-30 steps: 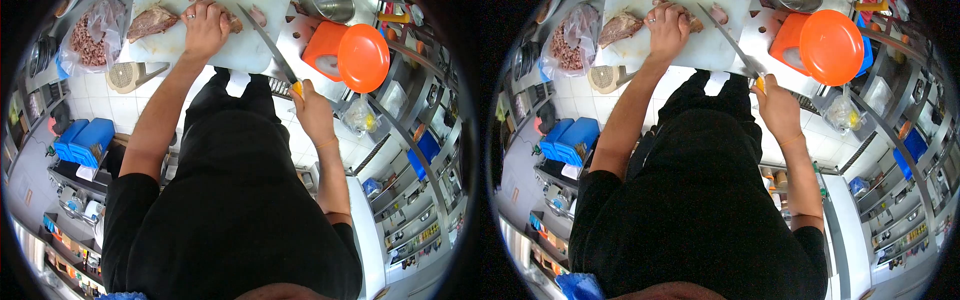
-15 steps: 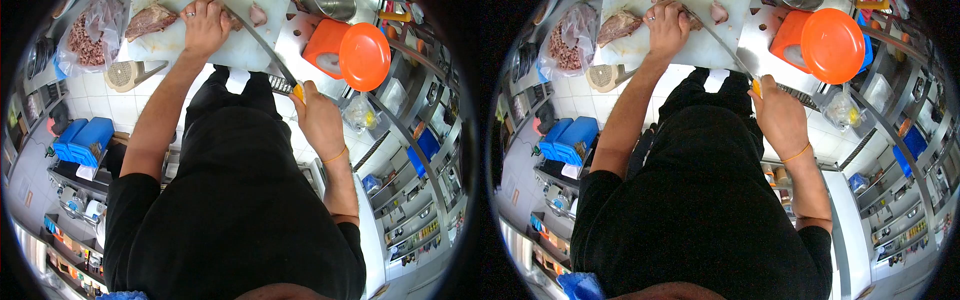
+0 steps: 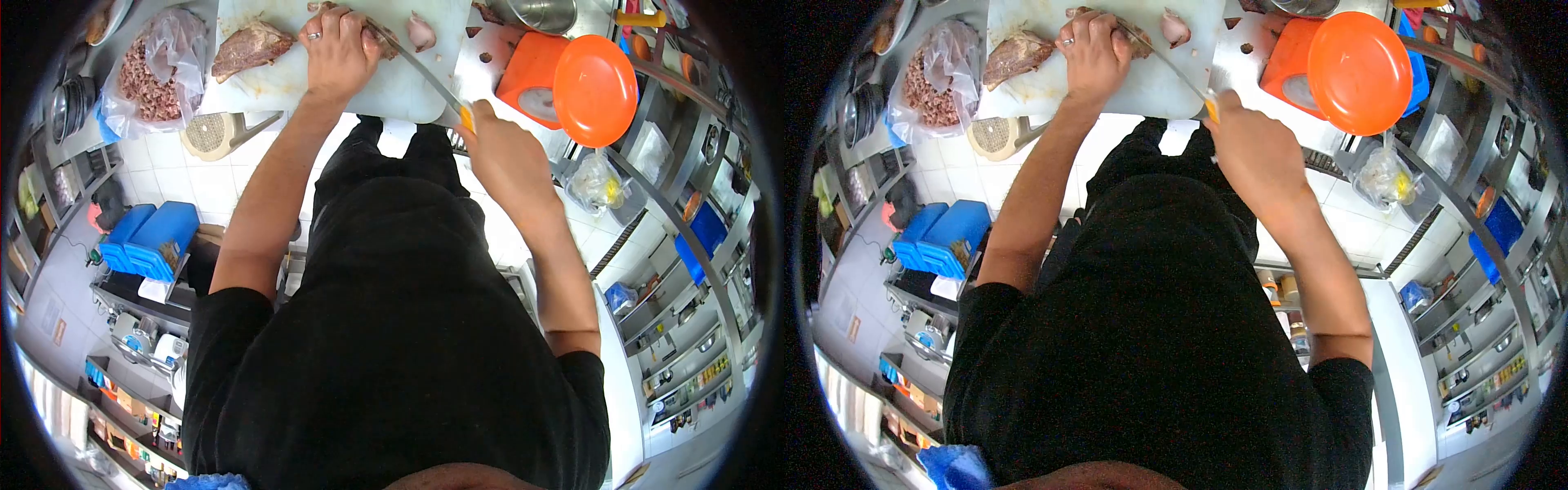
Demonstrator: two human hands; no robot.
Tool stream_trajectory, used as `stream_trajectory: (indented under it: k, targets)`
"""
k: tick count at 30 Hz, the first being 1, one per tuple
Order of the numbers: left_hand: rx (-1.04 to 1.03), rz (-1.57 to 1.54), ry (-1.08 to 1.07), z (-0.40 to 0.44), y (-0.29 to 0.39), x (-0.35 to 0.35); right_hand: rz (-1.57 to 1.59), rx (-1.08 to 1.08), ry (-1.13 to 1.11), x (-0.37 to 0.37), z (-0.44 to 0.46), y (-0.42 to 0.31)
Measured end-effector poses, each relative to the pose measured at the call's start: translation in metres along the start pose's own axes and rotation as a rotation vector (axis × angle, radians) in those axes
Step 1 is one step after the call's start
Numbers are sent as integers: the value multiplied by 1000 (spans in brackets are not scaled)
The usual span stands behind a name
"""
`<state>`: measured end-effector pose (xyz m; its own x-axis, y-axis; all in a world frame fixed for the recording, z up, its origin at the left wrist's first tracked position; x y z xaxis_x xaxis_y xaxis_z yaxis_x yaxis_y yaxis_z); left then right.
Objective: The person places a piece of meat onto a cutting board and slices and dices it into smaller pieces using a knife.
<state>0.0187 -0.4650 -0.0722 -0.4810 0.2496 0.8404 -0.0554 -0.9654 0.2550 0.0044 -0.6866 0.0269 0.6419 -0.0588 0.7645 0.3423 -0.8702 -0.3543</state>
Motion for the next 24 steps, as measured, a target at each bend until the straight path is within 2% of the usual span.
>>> stream_trajectory:
  k: [4,7,16,20,24]
  targets:
    - [2,16,-20,0,2,2,-23,-49,-71,2,-15,9]
    - [6,-25,-6,1,4,5,8,49,41,-15,6,5]
    - [20,-2,-42,2,6,5,73,-88,-62,-36,-22,27]
    - [11,5,-44,2,2,1,122,-29,75,-68,12,27]
    - [-7,-25,-21,3,4,2,160,-66,87,-86,-1,47]
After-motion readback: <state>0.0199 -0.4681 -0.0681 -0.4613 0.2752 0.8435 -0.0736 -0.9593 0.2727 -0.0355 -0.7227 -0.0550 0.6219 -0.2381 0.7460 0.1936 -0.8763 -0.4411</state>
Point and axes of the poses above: each hand's wrist, its own z-axis towards the middle knuckle, its own x-axis out of the back of the hand, y = z × x, the point moved 10 cm from there along z, towards the middle knuckle, and after that the axes turned 4 degrees about z, right-handed, at the moved point
